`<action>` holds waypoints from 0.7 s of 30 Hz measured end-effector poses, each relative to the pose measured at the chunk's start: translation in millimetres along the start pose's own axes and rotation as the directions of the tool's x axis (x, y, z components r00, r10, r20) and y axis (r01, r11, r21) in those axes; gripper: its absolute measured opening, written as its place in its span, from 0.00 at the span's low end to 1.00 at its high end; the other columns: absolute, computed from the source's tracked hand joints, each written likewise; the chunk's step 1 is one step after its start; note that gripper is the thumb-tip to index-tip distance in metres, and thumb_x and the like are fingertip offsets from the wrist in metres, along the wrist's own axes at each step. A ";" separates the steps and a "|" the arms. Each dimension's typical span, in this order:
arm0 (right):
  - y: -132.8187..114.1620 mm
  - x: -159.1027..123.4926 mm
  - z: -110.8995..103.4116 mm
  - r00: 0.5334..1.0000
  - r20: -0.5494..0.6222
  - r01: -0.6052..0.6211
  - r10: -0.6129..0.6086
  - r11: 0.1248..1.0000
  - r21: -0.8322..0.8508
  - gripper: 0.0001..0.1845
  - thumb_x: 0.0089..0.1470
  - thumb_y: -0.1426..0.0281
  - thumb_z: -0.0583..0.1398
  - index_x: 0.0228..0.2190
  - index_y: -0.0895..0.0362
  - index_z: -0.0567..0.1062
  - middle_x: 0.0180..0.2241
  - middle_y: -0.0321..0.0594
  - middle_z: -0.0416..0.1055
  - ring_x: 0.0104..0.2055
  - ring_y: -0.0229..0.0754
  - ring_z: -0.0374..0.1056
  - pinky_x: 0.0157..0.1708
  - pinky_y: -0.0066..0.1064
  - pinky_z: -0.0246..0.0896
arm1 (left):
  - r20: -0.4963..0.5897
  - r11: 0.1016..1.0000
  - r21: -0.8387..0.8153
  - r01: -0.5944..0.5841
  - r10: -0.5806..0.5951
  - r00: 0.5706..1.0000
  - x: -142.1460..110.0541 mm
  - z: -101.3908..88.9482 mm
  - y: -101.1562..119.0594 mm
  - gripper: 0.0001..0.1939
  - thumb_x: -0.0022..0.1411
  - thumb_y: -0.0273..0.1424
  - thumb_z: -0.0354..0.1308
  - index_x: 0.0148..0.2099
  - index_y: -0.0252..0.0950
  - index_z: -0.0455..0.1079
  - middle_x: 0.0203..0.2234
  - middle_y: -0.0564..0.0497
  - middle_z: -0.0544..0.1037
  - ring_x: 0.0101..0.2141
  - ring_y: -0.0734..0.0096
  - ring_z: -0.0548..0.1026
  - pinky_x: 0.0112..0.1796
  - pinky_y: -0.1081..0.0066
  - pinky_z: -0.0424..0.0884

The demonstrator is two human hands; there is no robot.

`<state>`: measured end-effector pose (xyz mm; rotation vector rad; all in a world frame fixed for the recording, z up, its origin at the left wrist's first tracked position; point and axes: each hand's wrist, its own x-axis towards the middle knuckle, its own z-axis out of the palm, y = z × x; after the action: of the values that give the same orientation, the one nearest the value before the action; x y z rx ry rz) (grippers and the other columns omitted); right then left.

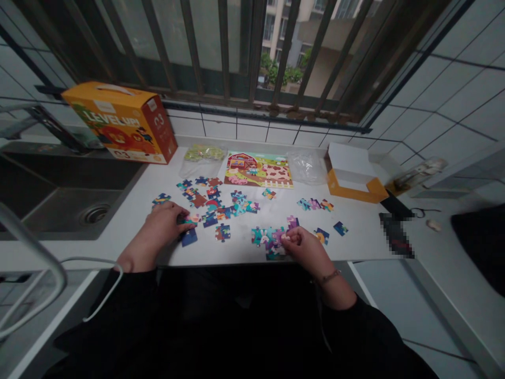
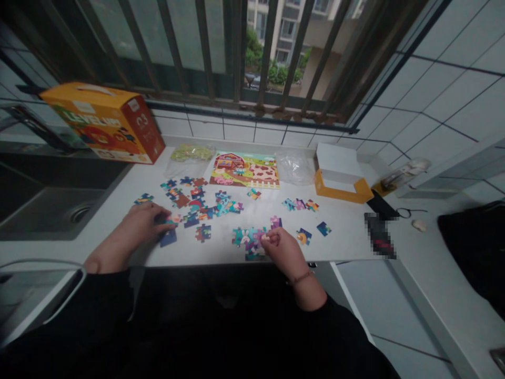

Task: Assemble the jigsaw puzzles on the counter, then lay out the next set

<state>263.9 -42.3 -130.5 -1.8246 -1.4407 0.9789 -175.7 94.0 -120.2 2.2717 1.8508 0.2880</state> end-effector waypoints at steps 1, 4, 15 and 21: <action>7.5 -2.6 -6.1 0.999 -0.022 -0.024 0.024 1.000 -0.006 0.14 0.61 0.54 0.65 0.37 0.51 0.73 0.27 0.35 0.79 0.28 0.44 0.75 0.28 0.32 0.64 | -0.006 1.000 -0.015 -0.007 0.006 1.000 1.7 -1.7 0.0 0.17 0.54 0.42 0.74 0.43 0.39 0.81 0.42 0.39 0.80 0.50 0.40 0.77 0.57 0.48 0.71; 19.5 -8.1 -19.3 0.995 -0.097 -0.050 0.036 0.988 -0.146 0.15 0.61 0.53 0.65 0.36 0.52 0.75 0.28 0.36 0.79 0.29 0.46 0.75 0.30 0.34 0.65 | -0.009 0.997 -0.078 -0.021 0.021 1.000 3.6 -9.8 3.2 0.19 0.48 0.41 0.78 0.39 0.40 0.78 0.37 0.42 0.80 0.44 0.45 0.78 0.51 0.53 0.73; -24.2 -13.8 -12.8 0.875 -0.095 0.405 -0.474 0.827 -0.390 0.10 0.67 0.63 0.65 0.48 0.52 0.78 0.50 0.50 0.78 0.55 0.54 0.75 0.59 0.47 0.71 | 0.043 0.546 -0.835 0.074 -0.068 0.997 -27.4 8.1 110.0 0.27 0.55 0.55 0.74 0.40 0.40 0.68 0.24 0.56 0.75 0.24 0.71 0.73 0.28 0.72 0.68; -45.7 -10.8 -4.4 0.785 0.047 0.592 -0.617 0.728 -0.346 0.19 0.66 0.62 0.69 0.56 0.52 0.79 0.60 0.51 0.78 0.64 0.54 0.72 0.68 0.51 0.66 | 0.187 0.186 -0.970 0.160 0.137 0.973 -42.3 55.5 197.6 0.30 0.57 0.52 0.76 0.46 0.41 0.65 0.30 0.54 0.83 0.30 0.65 0.84 0.36 0.65 0.80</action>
<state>242.2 -42.7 -88.7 -1.4016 -2.0756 0.3318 17.1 11.8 -120.7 1.2056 0.9317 0.8744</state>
